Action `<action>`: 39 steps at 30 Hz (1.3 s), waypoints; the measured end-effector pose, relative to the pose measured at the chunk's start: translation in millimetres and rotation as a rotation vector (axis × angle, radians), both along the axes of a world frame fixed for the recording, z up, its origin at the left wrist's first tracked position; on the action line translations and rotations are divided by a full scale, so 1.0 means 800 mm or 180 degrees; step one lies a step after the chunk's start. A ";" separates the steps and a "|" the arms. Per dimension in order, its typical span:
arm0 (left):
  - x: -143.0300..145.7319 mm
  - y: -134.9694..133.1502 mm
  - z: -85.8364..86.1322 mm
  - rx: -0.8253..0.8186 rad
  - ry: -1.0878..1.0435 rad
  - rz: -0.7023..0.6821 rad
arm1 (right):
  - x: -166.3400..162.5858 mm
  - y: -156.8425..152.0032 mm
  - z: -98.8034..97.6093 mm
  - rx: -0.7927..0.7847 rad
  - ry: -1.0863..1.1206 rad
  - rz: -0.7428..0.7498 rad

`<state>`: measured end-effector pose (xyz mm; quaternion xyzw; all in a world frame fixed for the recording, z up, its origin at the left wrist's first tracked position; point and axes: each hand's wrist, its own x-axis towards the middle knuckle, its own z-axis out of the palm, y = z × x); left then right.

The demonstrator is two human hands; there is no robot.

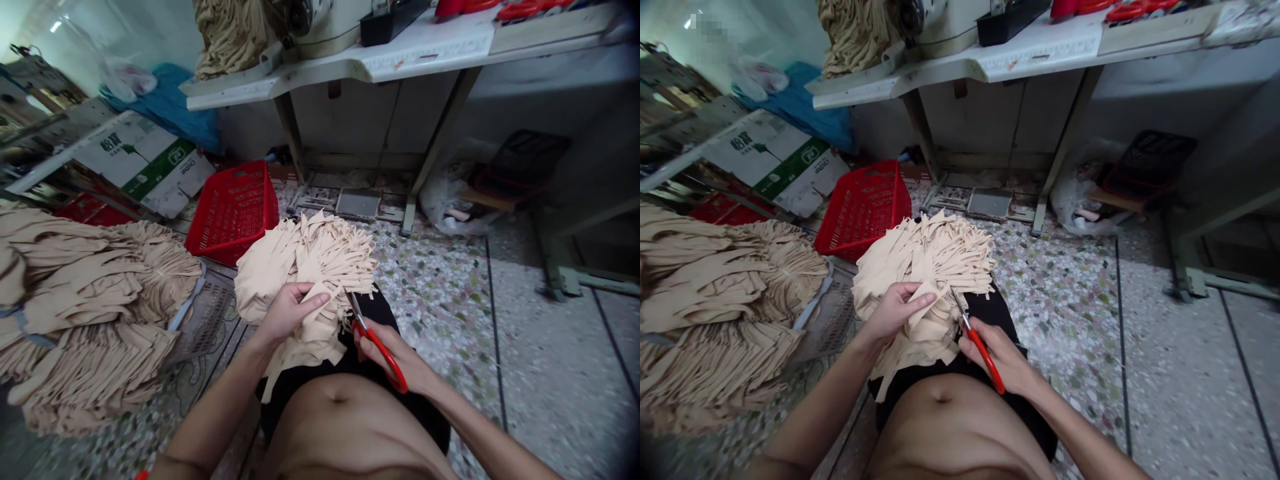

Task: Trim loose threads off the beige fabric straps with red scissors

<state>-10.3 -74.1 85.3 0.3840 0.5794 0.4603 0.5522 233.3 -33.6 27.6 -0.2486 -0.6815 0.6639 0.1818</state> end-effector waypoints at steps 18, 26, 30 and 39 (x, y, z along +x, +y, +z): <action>0.005 0.001 0.001 -0.0287 0.0247 -0.0530 | -0.002 -0.003 -0.013 0.0425 -0.0344 0.0150; 0.012 0.004 -0.002 -0.0190 0.0412 -0.0447 | 0.000 -0.010 -0.043 0.0106 -0.0546 -0.0290; 0.014 0.005 -0.002 -0.0200 0.0351 -0.0441 | 0.007 -0.013 -0.046 0.0080 -0.0512 -0.0246; 0.019 0.007 -0.001 -0.0163 0.0433 -0.0500 | 0.007 -0.009 -0.022 0.0407 -0.0305 0.0001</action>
